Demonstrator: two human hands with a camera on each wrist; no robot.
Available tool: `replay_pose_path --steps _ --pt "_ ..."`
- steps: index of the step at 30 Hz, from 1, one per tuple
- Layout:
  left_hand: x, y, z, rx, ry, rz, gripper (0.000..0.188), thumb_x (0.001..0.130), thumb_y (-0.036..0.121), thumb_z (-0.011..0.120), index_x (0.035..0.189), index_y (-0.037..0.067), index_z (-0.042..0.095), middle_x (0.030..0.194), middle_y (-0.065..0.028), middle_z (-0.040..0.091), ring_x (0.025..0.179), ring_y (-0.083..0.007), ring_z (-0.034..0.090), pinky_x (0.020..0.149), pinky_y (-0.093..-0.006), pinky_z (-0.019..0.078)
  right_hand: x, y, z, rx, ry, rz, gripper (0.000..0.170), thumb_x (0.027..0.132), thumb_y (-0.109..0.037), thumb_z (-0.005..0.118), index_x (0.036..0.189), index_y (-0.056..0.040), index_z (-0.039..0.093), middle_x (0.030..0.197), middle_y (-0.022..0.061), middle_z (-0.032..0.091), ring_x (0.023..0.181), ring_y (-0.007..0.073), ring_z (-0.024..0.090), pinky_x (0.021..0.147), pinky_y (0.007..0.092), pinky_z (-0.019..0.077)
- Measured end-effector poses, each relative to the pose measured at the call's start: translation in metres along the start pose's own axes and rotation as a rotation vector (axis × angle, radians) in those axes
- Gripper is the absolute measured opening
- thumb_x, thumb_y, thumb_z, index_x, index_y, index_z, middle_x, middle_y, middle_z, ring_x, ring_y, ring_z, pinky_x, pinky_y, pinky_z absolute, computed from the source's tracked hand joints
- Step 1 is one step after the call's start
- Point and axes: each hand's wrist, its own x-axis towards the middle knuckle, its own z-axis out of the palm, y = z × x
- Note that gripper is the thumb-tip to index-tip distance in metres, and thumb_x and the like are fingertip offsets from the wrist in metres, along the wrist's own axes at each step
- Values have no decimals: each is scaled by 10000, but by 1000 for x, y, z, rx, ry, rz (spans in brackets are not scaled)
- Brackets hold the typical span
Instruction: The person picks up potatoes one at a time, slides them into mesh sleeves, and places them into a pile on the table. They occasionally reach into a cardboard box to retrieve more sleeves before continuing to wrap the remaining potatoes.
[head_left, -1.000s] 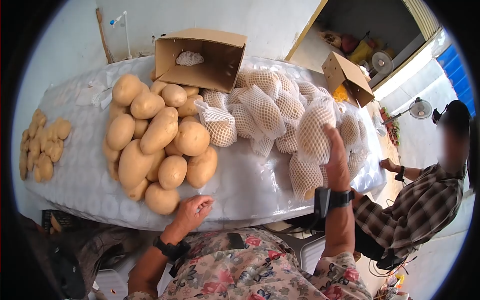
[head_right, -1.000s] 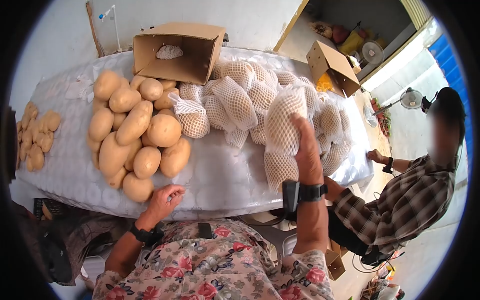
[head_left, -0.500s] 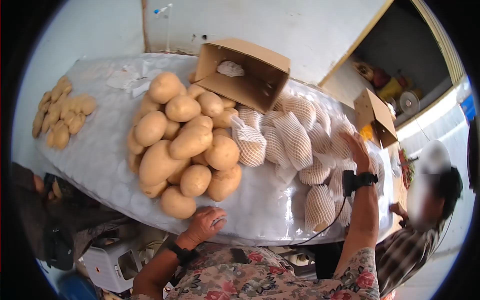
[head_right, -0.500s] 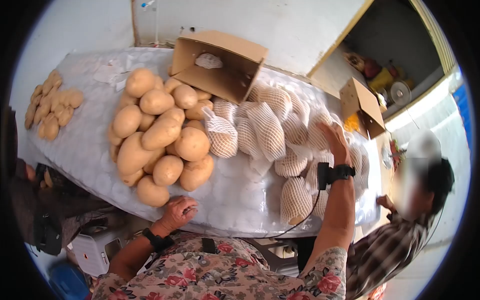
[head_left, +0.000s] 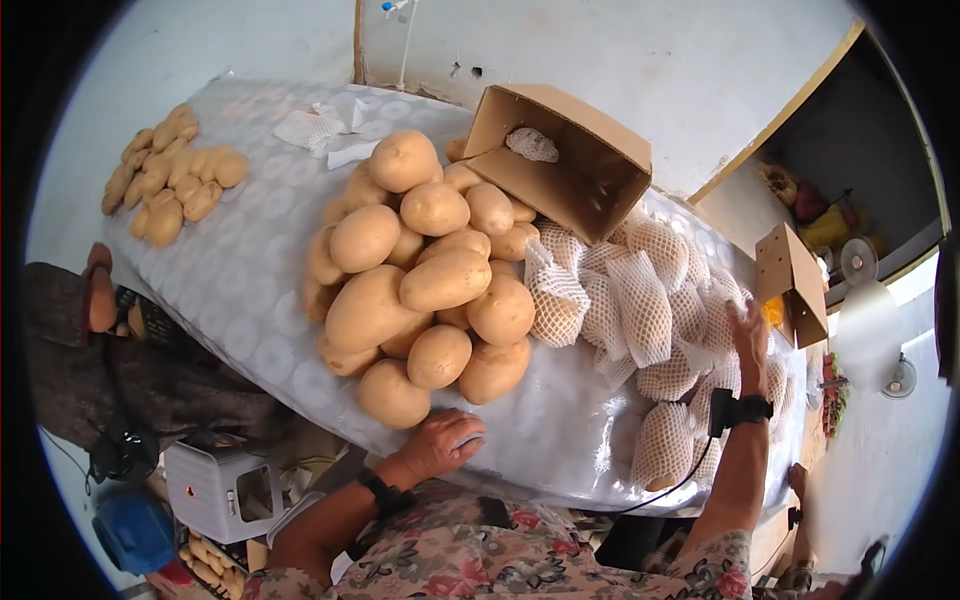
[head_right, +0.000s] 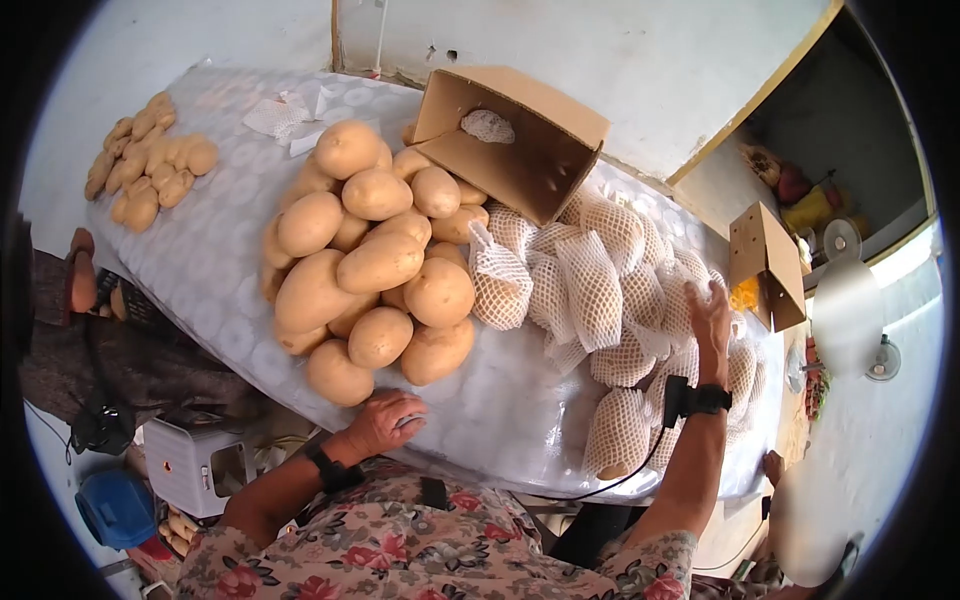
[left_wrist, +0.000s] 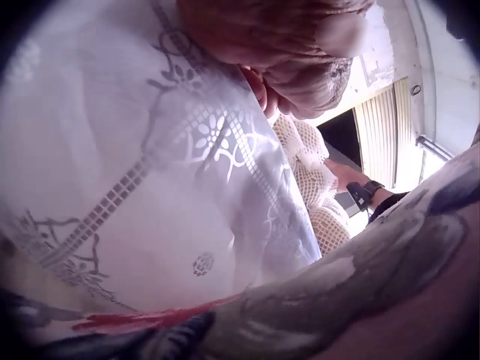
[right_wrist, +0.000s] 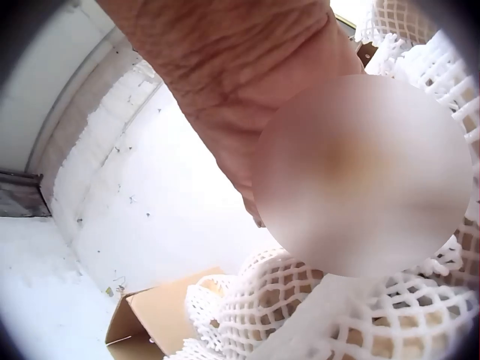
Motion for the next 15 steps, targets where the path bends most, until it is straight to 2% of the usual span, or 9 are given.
replay_pose_path --steps 2,3,7,8,10,13,15 --pt "0 -2 2 -4 -6 -6 200 748 80 670 925 62 577 873 -90 623 812 -286 616 727 -364 507 -2 -5 -7 230 147 -138 528 845 -405 593 1158 20 569 1131 194 616 1067 309 581 931 370 424" --pt "0 -2 2 -7 -11 -6 201 742 76 673 920 62 581 872 -93 625 805 -289 619 720 -363 508 -8 -20 -15 286 178 -178 409 849 -275 620 1132 18 582 1101 174 621 1003 263 599 879 357 459" --pt "0 -1 0 -52 -1 3 182 736 38 662 898 53 582 858 -98 624 791 -284 619 700 -360 505 -36 -71 -23 718 -66 -292 305 863 -126 614 1125 26 576 1047 112 629 971 173 590 863 281 467" --pt "-2 -2 -1 -81 10 5 172 735 27 657 888 51 582 849 -97 624 782 -282 619 693 -358 503 -43 -84 -20 797 -147 -316 320 871 -154 615 1128 30 569 1048 120 626 967 181 588 860 284 466" --pt "-7 -1 -5 -110 23 -3 149 743 23 650 873 50 582 818 -92 622 758 -278 618 675 -355 500 -58 -110 -21 759 -271 -363 328 875 -175 622 1127 27 567 1045 108 622 954 178 583 856 282 463" --pt "-20 6 -27 -108 38 -41 113 762 41 647 855 56 585 766 -85 616 711 -271 616 643 -349 497 -71 -139 0 975 -395 -346 354 876 -233 636 1111 24 574 1012 78 622 927 168 583 835 281 465" --pt "-31 9 -45 -99 57 -78 100 765 51 652 844 61 590 749 -88 616 683 -261 614 618 -344 493 -70 -155 14 912 -429 -353 350 884 -228 621 1124 21 571 1022 94 622 949 185 585 838 300 466"
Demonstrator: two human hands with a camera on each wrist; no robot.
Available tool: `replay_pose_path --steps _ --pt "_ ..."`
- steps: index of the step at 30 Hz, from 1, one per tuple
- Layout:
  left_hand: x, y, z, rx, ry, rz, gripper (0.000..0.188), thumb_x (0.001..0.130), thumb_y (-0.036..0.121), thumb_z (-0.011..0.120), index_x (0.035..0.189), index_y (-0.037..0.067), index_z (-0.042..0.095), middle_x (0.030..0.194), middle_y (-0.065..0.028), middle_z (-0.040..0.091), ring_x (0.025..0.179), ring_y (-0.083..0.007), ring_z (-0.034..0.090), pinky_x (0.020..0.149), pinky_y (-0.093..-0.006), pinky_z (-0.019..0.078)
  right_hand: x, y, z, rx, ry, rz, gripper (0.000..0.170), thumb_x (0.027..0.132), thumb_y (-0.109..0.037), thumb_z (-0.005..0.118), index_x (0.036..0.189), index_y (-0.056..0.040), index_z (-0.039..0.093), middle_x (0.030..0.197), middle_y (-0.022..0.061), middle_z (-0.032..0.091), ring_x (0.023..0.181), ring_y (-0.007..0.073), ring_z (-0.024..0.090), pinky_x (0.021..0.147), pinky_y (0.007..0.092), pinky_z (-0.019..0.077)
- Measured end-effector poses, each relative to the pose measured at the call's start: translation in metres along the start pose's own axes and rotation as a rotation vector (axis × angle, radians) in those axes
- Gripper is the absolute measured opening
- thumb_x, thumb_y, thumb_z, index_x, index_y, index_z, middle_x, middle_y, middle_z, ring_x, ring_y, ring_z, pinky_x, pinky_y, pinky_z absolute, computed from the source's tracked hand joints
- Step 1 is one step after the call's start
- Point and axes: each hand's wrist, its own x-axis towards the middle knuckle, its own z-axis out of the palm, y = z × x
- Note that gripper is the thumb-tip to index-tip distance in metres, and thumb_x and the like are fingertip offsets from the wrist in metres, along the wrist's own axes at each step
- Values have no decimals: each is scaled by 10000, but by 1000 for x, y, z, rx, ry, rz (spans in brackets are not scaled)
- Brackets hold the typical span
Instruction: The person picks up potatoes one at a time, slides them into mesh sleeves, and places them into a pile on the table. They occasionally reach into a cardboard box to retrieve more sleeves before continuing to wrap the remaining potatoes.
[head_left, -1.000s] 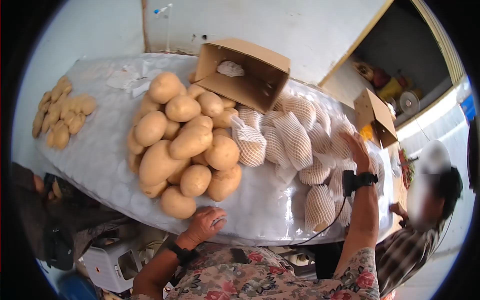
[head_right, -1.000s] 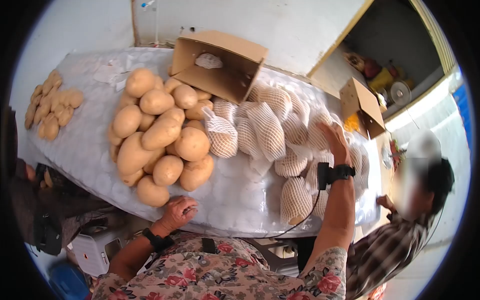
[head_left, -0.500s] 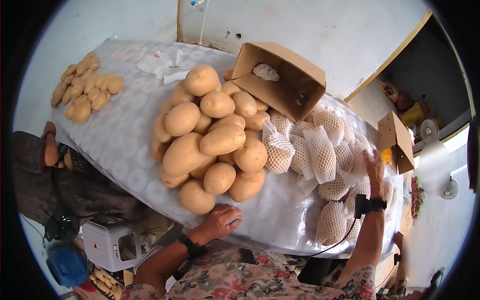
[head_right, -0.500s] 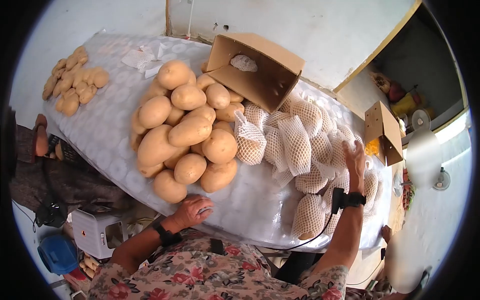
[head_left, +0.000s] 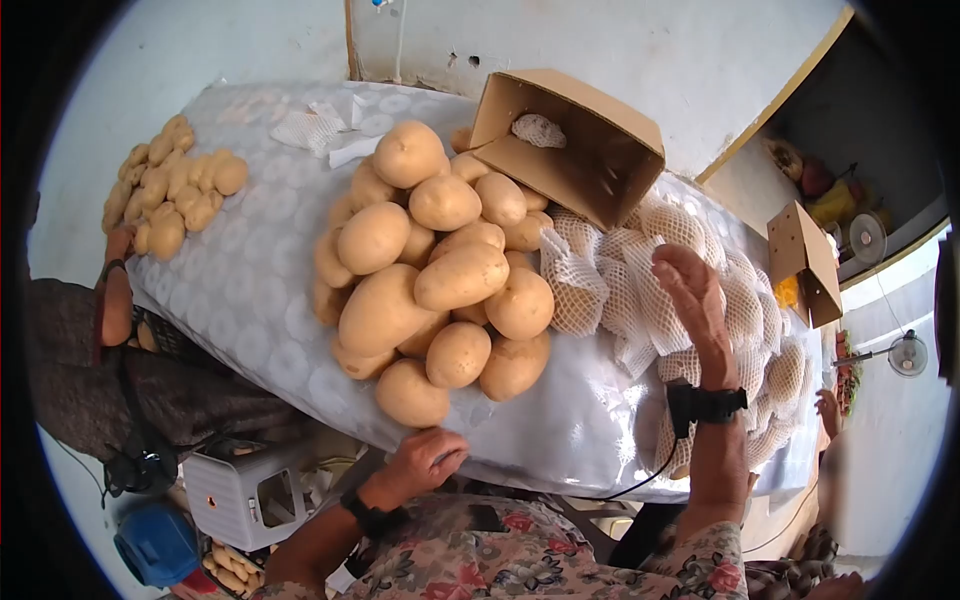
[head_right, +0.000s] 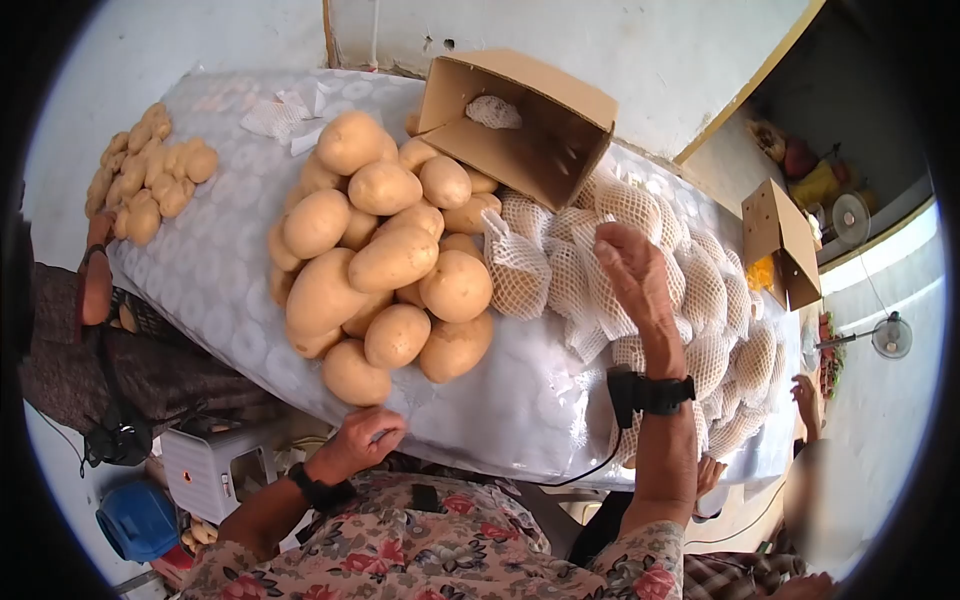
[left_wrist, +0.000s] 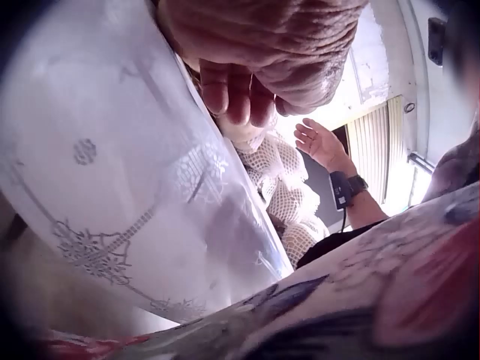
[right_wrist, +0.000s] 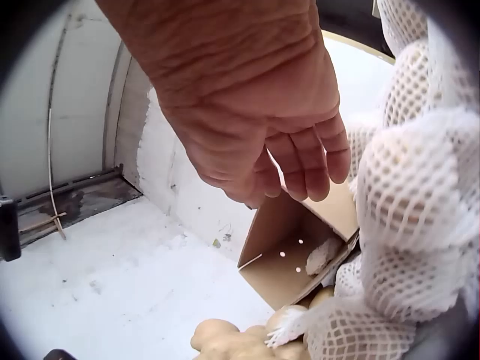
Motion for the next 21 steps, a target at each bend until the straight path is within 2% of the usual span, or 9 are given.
replay_pose_path --steps 3,7,8,11,14,17,21 --pt "-13 2 -26 -4 -98 -110 97 777 73 660 851 64 598 734 -99 618 659 -248 621 597 -335 498 26 -8 31 -13 -29 3 368 883 -230 616 1145 24 563 1043 114 620 968 204 586 839 318 467" --pt "3 13 -41 -227 -240 -283 156 812 139 650 944 62 622 764 -97 639 691 -256 638 611 -328 509 52 -46 73 -10 -46 -13 421 877 -265 612 1160 41 549 1062 131 616 983 216 586 852 331 465" --pt "10 10 -38 -245 -325 -279 210 802 155 664 974 42 620 825 -98 648 728 -268 636 664 -329 510 68 -40 82 1 -96 20 443 875 -281 607 1168 45 542 1075 142 613 988 231 588 855 336 467" --pt "20 -3 -19 -230 -496 -2 287 806 191 662 1048 52 595 943 -120 635 872 -294 617 767 -358 494 100 -29 105 -34 -110 -51 452 859 -277 609 1163 50 545 1085 165 613 992 236 593 835 342 473" --pt "16 -14 -1 -206 -741 40 347 813 214 645 1113 61 564 1059 -138 600 1004 -315 566 856 -394 453 132 -11 114 -146 -92 27 453 820 -274 616 1151 30 563 1102 185 614 984 256 606 838 343 474" --pt "13 -31 2 -345 -659 29 349 815 216 631 1121 65 557 1124 -127 572 1090 -317 516 929 -414 400 156 -8 117 -338 -63 47 455 781 -282 621 1138 -2 583 1119 191 602 1008 285 599 872 349 463" --pt "5 -37 13 -248 -585 91 357 814 246 626 1119 74 556 1183 -101 544 1169 -295 463 985 -421 343 186 17 122 -459 -31 -47 430 776 -284 616 1134 -48 597 1152 189 575 1075 319 554 915 373 438"
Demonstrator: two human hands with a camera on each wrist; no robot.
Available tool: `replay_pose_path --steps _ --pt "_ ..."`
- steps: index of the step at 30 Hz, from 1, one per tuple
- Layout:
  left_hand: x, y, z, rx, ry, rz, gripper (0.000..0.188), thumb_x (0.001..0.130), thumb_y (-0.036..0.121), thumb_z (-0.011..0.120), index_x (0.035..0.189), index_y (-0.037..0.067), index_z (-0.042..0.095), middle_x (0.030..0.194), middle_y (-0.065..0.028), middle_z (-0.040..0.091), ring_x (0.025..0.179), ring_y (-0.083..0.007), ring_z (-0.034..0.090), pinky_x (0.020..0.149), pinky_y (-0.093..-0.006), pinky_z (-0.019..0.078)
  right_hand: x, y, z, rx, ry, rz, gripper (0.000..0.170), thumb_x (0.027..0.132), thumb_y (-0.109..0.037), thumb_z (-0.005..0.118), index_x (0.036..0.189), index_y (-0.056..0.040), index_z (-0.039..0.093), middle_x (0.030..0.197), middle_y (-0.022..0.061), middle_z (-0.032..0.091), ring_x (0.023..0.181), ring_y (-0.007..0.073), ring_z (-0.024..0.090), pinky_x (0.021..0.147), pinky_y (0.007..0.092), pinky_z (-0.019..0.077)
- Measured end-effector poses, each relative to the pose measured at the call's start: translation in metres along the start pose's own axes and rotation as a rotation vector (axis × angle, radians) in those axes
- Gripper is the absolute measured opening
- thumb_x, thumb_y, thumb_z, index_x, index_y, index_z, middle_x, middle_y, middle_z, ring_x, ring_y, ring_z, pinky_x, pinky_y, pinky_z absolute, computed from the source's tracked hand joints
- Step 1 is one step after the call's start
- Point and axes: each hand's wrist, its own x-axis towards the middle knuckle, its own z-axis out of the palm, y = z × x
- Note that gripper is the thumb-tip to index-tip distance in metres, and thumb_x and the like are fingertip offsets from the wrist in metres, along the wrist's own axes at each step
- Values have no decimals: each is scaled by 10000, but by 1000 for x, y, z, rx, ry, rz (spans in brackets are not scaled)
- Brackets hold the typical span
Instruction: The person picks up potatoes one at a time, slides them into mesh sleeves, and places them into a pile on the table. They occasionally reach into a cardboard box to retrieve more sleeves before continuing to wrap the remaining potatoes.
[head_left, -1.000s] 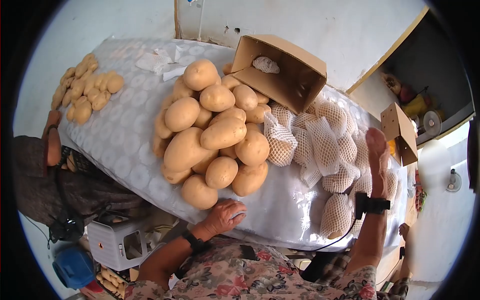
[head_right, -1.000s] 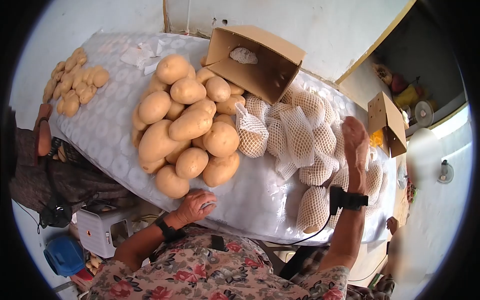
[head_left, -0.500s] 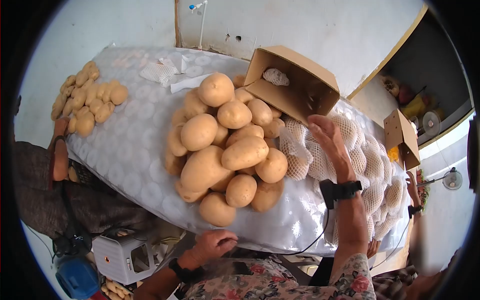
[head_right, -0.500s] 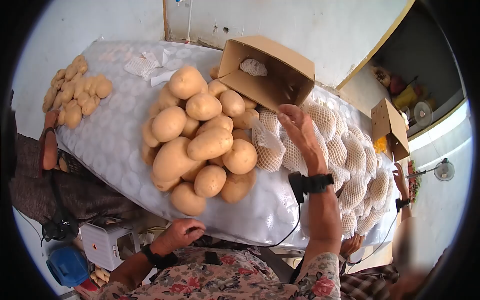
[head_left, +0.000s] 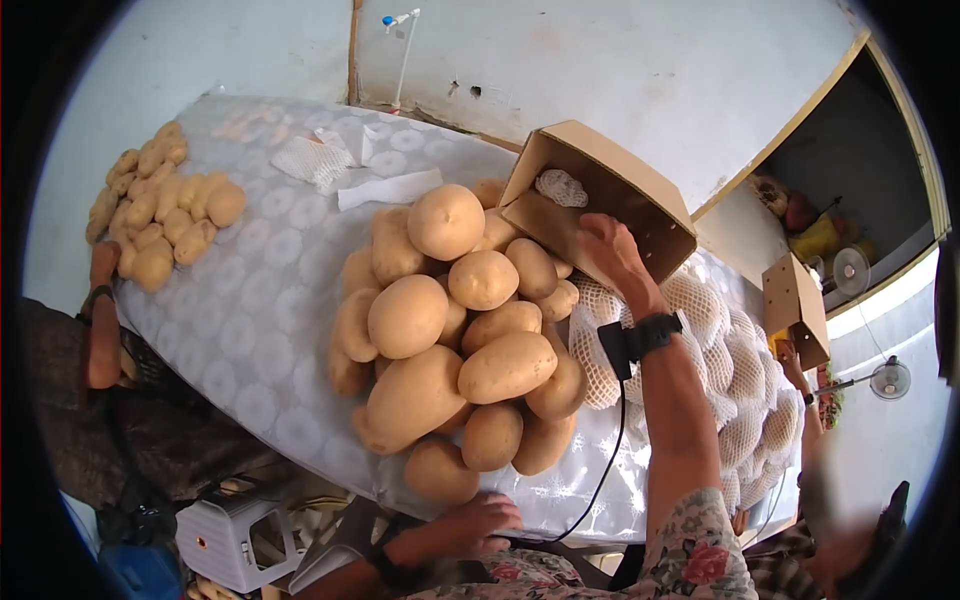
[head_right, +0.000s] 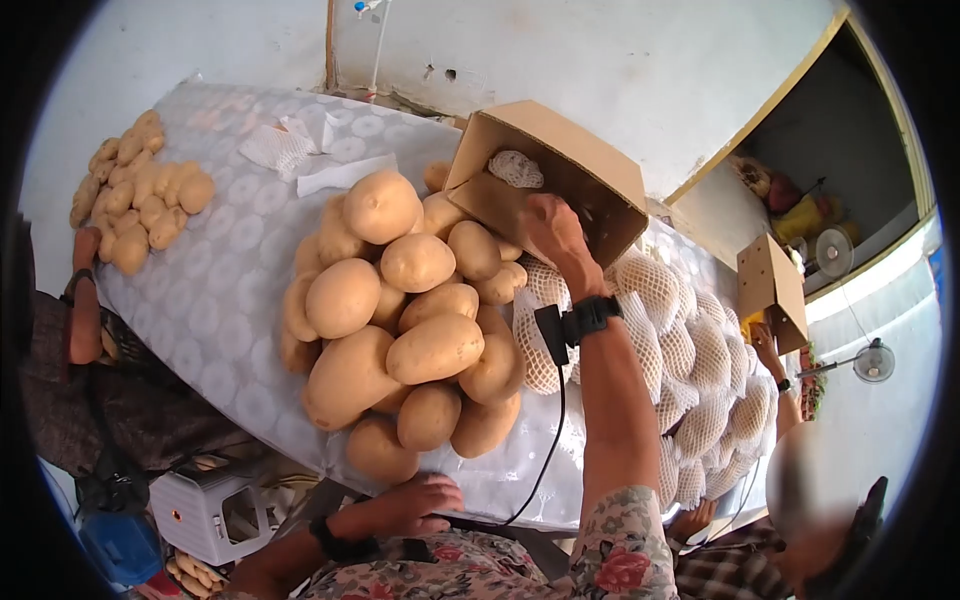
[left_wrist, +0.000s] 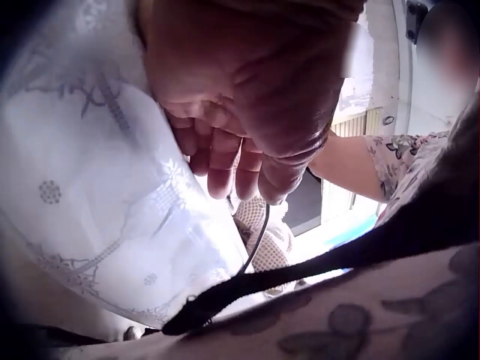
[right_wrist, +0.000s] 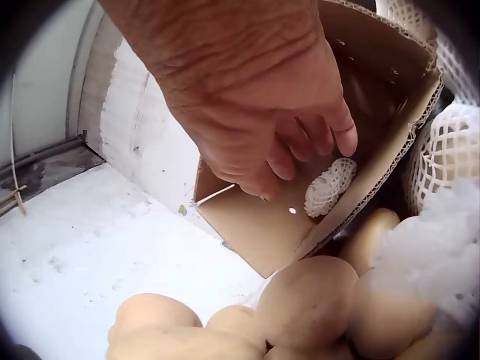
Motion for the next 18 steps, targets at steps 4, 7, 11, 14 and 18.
replay_pose_path --steps 4,7,11,14,18 --pt "1 5 -2 22 16 -38 360 817 266 618 1118 76 565 1216 -87 534 1210 -279 431 1002 -414 325 37 17 14 -87 -33 -73 414 782 -292 610 1148 -100 603 1182 182 560 1129 338 516 990 398 370" --pt "6 8 -4 -44 25 -132 347 818 247 614 1116 74 568 1215 -87 539 1194 -281 446 1004 -402 330 50 27 23 -226 -36 -111 430 801 -331 607 1162 -98 596 1253 162 523 1181 324 476 1012 381 351" --pt "9 7 -1 -131 76 -235 326 821 211 606 1114 72 571 1188 -85 560 1176 -279 463 1003 -388 339 74 30 22 -32 -329 62 479 814 -408 543 1213 -144 581 1361 203 423 1297 354 343 1126 411 135" --pt "10 12 0 -104 92 -286 318 814 181 614 1109 71 575 1164 -77 576 1167 -272 470 996 -386 350 90 57 51 -255 -186 -93 519 836 -413 509 1242 -93 553 1397 218 369 1328 347 293 1126 398 151" --pt "10 16 0 -135 175 -301 314 799 145 635 1100 73 581 1149 -65 583 1151 -263 484 980 -380 369 90 63 56 -137 -104 -117 508 867 -380 488 1238 -36 538 1377 221 394 1314 353 316 1101 394 212"
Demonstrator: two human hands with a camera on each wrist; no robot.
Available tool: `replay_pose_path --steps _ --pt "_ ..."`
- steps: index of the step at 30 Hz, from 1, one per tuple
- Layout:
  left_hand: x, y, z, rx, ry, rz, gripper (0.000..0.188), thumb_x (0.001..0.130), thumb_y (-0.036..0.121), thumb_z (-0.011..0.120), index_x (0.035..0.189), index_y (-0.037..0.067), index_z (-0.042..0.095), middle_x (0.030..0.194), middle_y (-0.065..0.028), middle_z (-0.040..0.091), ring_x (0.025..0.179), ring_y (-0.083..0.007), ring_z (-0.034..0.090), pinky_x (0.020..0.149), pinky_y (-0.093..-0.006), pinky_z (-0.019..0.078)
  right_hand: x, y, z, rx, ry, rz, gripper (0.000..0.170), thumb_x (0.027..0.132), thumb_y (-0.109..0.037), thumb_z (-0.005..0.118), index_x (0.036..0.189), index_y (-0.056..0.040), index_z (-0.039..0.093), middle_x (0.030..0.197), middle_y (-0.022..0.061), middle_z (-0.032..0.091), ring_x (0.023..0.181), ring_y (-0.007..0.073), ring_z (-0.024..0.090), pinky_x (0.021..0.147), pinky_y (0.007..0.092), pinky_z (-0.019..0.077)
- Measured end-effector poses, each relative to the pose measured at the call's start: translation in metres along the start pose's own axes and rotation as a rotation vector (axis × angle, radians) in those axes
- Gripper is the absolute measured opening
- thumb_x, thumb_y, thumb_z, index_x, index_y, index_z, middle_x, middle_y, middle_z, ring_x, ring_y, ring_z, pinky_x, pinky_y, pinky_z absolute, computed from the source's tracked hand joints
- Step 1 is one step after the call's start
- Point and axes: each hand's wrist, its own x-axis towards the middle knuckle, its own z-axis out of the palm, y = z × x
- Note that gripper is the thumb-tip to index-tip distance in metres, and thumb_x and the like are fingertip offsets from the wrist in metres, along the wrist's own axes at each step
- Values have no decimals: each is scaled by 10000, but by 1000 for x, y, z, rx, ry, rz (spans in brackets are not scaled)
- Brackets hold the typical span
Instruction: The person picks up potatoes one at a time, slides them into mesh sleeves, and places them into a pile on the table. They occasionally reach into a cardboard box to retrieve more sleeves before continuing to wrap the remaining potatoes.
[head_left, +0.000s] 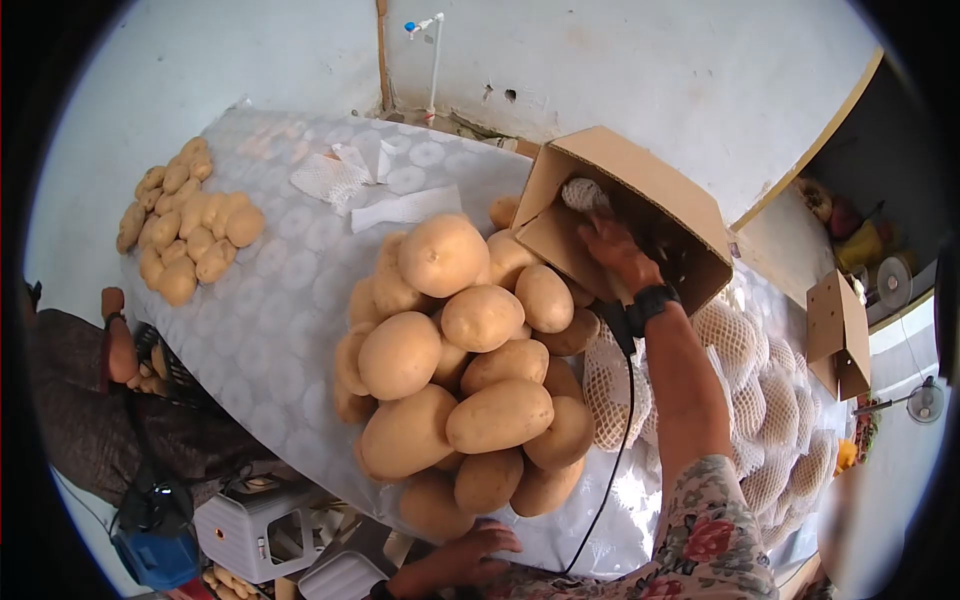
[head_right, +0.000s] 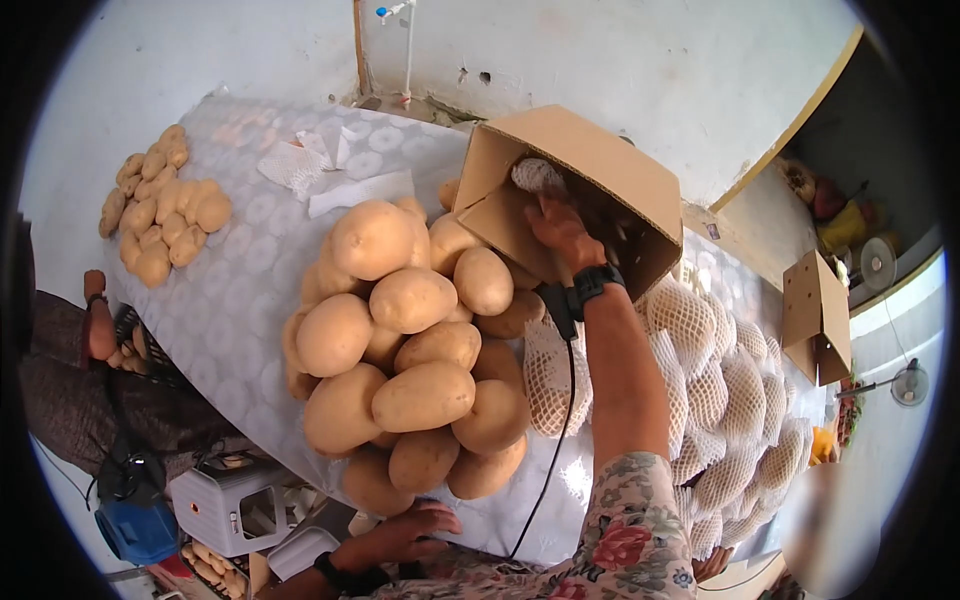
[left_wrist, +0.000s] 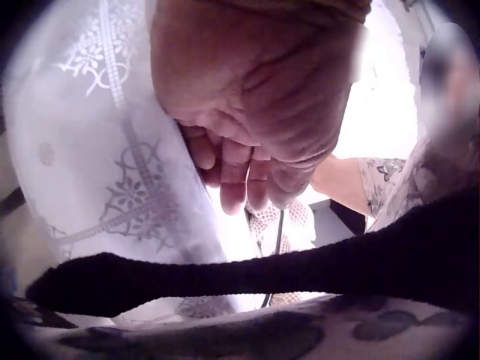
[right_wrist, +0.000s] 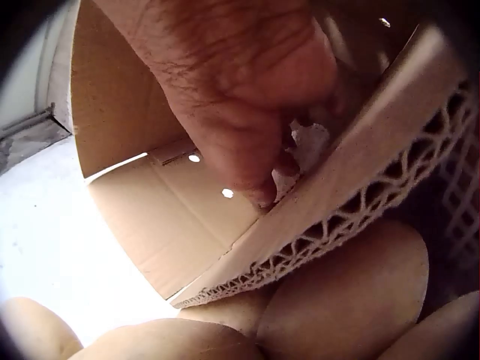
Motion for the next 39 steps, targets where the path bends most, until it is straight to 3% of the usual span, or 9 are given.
replay_pose_path --steps 5,8,15,18,24,26,31,34,39 --pt "1 3 -4 -2 -15 18 312 792 134 646 1094 80 586 1139 -65 584 1140 -265 488 983 -377 371 -36 -24 -44 140 -29 -80 415 913 -306 484 1183 1 556 1252 199 529 1163 338 494 963 393 395" --pt "4 12 -10 -20 -63 -2 314 793 140 625 1097 79 575 1139 -83 572 1152 -277 470 993 -380 364 -87 -45 -69 503 193 -71 367 929 -277 500 1130 19 582 1133 171 601 1023 275 569 883 354 439" --pt "0 9 -18 121 -164 89 334 783 147 643 1104 77 583 1143 -105 583 1140 -282 494 982 -375 382 -214 -87 -123 1310 353 150 302 939 -288 513 959 -14 636 915 49 638 847 126 577 786 282 465" --pt "0 32 -27 50 -191 -13 325 780 138 635 1094 71 590 1147 -115 582 1085 -297 538 954 -372 413 -288 -92 -122 1217 349 213 295 905 -321 543 839 -46 630 707 -16 556 625 66 464 580 216 388" --pt "-13 46 -40 -515 -39 -42 795 747 69 692 1386 2 224 1374 -146 370 1173 -285 479 863 -381 474 -395 -155 -96 1292 26 283 293 900 -292 603 935 -3 642 872 31 634 808 106 578 755 277 474" --pt "0 75 -44 -677 -5 -30 941 757 211 736 1428 18 104 1421 -139 267 1240 -263 384 928 -405 442 -411 -167 -88 1278 -60 240 292 905 -282 600 908 6 642 854 15 627 822 92 564 765 262 461" --pt "10 72 -34 -238 -184 -35 599 757 225 721 1250 -9 475 1126 -102 585 995 -190 560 863 -323 452 -441 -175 -74 1430 -107 234 252 884 -246 636 958 -5 639 862 -18 622 815 63 541 741 224 436" --pt "21 102 -4 -184 5 -52 432 752 232 727 1076 -17 586 936 -59 636 873 -159 592 818 -306 458 -462 -168 -88 1492 5 219 235 869 -233 656 950 -13 633 849 -31 605 797 46 523 716 211 423" --pt "43 131 23 -262 29 38 458 755 146 685 1146 -7 504 1032 -56 581 913 -134 558 839 -285 450 -508 -144 -107 1453 202 239 261 834 -249 695 954 -32 617 833 -35 578 771 35 499 691 200 406"
